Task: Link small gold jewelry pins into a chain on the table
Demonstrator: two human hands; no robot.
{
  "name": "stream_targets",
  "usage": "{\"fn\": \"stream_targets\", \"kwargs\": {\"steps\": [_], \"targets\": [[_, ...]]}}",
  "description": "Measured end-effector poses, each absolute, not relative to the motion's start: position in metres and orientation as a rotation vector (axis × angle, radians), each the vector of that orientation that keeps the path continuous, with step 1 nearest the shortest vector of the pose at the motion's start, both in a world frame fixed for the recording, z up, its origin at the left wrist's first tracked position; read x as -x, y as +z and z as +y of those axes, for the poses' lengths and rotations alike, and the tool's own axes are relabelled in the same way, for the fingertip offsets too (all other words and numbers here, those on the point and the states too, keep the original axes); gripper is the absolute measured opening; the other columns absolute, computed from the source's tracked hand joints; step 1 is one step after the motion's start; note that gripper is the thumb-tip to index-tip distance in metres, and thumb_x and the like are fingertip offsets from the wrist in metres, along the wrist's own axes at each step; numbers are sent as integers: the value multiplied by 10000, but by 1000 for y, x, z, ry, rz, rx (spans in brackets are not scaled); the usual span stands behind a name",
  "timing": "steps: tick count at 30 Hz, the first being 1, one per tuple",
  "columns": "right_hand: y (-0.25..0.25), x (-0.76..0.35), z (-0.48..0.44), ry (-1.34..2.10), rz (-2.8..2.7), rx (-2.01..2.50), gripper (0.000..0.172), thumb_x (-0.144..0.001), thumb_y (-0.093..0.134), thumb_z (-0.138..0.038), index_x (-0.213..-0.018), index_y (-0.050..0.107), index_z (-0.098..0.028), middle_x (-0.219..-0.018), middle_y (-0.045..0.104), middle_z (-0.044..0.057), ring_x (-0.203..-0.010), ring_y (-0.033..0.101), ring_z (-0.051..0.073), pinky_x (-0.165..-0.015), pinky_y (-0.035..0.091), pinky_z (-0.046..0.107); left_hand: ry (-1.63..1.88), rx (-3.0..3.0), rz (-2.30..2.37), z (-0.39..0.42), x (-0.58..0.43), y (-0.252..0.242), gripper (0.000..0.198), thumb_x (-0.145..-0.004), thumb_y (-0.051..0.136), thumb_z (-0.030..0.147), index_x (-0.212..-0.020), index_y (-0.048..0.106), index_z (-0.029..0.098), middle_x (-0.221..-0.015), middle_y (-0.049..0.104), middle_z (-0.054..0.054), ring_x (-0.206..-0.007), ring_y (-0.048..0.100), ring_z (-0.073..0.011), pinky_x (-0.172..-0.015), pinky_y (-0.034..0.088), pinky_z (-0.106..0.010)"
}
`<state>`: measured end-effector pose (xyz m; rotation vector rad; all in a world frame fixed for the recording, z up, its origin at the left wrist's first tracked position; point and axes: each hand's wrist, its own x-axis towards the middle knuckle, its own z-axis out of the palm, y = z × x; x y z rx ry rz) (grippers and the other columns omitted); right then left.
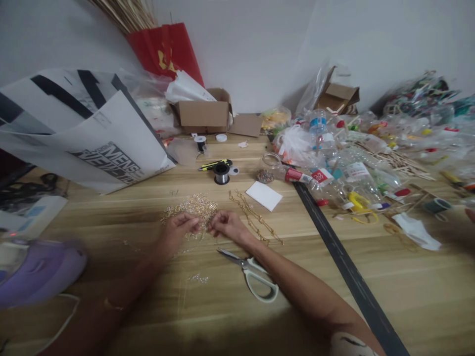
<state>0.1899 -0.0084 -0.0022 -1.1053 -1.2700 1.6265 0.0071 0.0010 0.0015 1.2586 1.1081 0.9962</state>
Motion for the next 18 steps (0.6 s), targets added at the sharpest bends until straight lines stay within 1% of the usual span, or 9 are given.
{"fn": "stream_targets", "kwargs": {"steps": [2,7,11,15,18], "targets": [[-3,-190,-8,1600,-1296,1149,154,-689,638,-253,-675,552,-126,-592,630,5,-502,576,81,-477,461,180,998,-1216,1099,1,-6,-1,184,-693,681,315,-709,663,133,-605,667,-15,-539,566,-102,-554,453,-212],[-2,-190,-9,1537,-1345,1197,114,-680,614,-216,-660,542,-131,-582,626,4,-485,552,78,-465,446,181,1006,-992,1033,1,-8,-3,241,-646,721,341,-671,602,132,-773,708,-45,-590,615,-119,-565,460,-228],[-2,-190,-10,1519,-1338,1153,133,-684,629,-229,-645,536,-142,-604,618,2,-502,545,77,-467,440,180,1000,-934,1006,1,-9,-2,256,-633,736,336,-675,591,129,-748,701,-40,-605,623,-124,-589,465,-236],[-3,-190,-9,1515,-1265,1051,176,-657,674,-255,-629,545,-138,-790,627,28,-548,557,73,-454,441,174,1004,-1015,1036,1,-8,-4,239,-654,716,344,-695,611,133,-743,696,-36,-624,620,-132,-596,465,-244],[-1,-189,-10,1534,-1235,997,187,-635,702,-254,-618,558,-135,-831,618,28,-558,559,68,-457,447,173,983,-1162,1072,1,-8,-3,222,-685,685,351,-709,637,135,-671,682,-22,-597,596,-127,-584,454,-237]]}}
